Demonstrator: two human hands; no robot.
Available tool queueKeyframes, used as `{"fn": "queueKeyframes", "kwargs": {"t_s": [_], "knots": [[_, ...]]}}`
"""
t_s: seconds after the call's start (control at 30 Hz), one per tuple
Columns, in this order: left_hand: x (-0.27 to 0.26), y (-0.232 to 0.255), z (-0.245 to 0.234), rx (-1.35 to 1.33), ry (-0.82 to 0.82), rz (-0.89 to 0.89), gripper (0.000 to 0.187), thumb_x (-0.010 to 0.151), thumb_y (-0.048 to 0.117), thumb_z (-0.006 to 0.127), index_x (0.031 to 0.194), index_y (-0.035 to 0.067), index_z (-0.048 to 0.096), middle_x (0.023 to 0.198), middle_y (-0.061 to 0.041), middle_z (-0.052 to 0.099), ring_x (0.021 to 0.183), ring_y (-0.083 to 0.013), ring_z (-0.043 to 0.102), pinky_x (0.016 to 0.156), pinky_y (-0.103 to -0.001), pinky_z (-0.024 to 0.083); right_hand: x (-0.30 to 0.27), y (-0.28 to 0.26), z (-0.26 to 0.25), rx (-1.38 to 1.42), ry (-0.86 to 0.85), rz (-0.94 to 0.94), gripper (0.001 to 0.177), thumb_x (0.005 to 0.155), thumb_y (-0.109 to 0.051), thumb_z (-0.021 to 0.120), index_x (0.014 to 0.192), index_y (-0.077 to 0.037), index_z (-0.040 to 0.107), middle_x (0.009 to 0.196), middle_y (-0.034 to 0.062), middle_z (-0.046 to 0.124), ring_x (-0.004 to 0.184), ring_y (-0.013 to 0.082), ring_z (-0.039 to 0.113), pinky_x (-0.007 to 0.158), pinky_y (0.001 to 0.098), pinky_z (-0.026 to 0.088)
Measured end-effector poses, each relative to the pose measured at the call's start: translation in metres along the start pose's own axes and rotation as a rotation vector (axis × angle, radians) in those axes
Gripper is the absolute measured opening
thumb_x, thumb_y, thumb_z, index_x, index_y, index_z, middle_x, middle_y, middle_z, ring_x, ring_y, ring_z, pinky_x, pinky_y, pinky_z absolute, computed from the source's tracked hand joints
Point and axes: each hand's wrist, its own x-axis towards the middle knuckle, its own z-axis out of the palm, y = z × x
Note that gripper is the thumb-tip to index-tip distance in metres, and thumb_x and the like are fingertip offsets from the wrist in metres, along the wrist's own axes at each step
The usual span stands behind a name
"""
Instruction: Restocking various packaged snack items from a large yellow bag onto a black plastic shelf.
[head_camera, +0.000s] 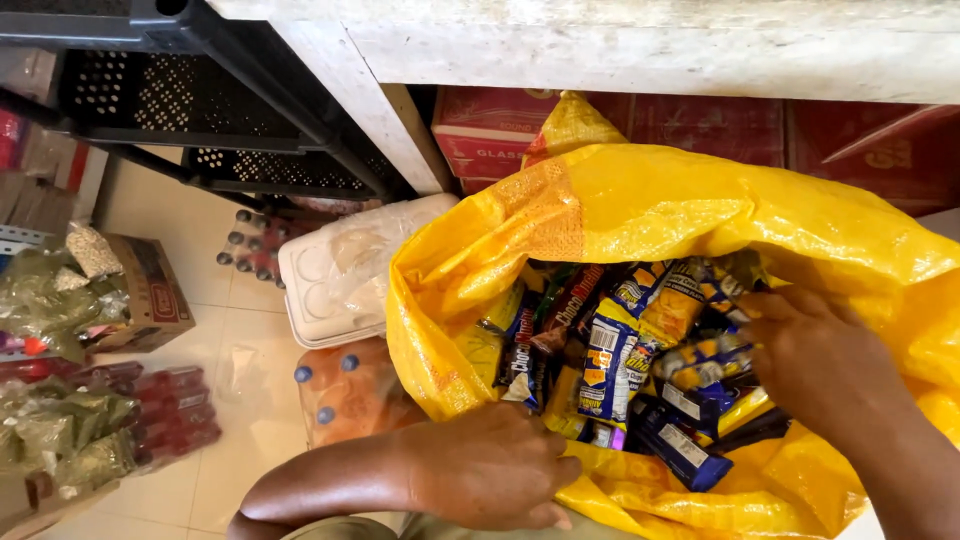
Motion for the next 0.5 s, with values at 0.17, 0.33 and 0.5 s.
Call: {"fn": "queueKeyframes", "kwargs": {"t_s": [0.17, 0.33, 0.5], "knots": [[0.002, 0.000, 0.001, -0.008, 0.023, 0.069, 0.037, 0.095, 0.036, 0.063, 0.103, 0.000, 0.066, 0.088, -0.019, 0.067, 0.083, -0.0419, 0.067, 0.075, -0.056, 0.052, 0.006, -0.034, -0.020, -0.361, 0.120, 0.066, 0.013, 0.081, -0.013, 0.065, 0.090, -0.013, 0.074, 0.107, 0.0012, 0.068, 0.107, 0.0225, 0.063, 0.089, 0.0424, 0.055], [0.010, 0.000, 0.010, -0.005, 0.037, 0.090, 0.035, 0.093, 0.033, 0.064, 0.106, 0.000, 0.066, 0.090, -0.019, 0.068, 0.080, -0.0415, 0.069, 0.074, -0.055, 0.053, 0.056, -0.100, 0.027, 0.011, 0.259, -0.508, 0.047, 0.074, -0.026, 0.064, 0.118, -0.010, 0.066, 0.115, 0.0101, 0.071, 0.117, 0.0314, 0.059, 0.102, 0.0471, 0.039], [0.004, -0.004, 0.024, -0.037, 0.043, 0.104, 0.036, 0.096, 0.031, 0.061, 0.113, 0.000, 0.065, 0.091, -0.021, 0.068, 0.076, -0.0411, 0.069, 0.068, -0.053, 0.054, 0.076, -0.107, 0.040, -0.063, -0.033, -0.606, 0.060, 0.080, -0.040, 0.066, 0.132, -0.012, 0.067, 0.099, 0.0127, 0.072, 0.114, 0.0352, 0.058, 0.113, 0.0592, 0.023]]}}
